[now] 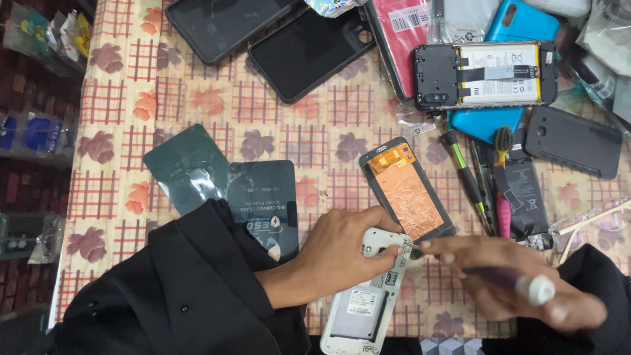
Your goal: The person uses a screwdriver to remove screws from the back of a white smartphone and then uses a prying tool to separate the back cover from the phone body. The person continues to unscrew and pry components while working on the disassembled phone.
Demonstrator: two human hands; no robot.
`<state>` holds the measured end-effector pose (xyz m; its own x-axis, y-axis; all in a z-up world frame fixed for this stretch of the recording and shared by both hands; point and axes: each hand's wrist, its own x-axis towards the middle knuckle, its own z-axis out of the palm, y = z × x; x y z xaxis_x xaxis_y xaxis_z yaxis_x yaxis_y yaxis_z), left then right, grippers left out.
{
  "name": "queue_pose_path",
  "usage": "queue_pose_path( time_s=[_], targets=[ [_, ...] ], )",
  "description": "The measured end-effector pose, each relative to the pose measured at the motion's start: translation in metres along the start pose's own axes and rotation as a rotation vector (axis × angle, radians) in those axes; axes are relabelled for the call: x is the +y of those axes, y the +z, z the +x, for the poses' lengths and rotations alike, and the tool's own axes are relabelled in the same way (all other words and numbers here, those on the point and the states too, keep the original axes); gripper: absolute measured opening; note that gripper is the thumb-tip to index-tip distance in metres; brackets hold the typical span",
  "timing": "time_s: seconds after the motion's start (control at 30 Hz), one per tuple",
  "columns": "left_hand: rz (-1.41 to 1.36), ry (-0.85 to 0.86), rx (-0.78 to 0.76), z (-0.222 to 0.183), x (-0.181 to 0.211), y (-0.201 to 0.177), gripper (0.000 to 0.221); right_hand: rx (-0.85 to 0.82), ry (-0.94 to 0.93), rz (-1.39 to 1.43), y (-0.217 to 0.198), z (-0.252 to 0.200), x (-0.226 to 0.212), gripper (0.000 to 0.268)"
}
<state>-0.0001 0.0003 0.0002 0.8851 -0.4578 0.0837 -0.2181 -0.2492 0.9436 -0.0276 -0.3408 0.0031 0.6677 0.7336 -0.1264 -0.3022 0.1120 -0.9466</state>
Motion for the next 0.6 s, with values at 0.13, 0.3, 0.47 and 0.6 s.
queue_pose_path(
  time_s=[0.13,0.3,0.47,0.6],
  targets=[
    [0.005,0.006,0.007,-0.001,0.001,0.000,0.026,0.047,0.176,0.423,-0.002,0.004,0.001,0.081],
    [-0.021,-0.003,-0.023,0.000,0.001,0.000,0.025,-0.057,0.173,-0.051,0.002,0.016,-0.015,0.104],
    [-0.024,-0.009,-0.040,-0.001,0.002,-0.001,0.026,0.018,0.162,0.032,0.013,0.014,-0.022,0.111],
    [-0.022,-0.003,-0.044,-0.001,0.002,-0.002,0.026,-0.033,0.150,-0.023,0.010,0.011,-0.016,0.112]
  ],
)
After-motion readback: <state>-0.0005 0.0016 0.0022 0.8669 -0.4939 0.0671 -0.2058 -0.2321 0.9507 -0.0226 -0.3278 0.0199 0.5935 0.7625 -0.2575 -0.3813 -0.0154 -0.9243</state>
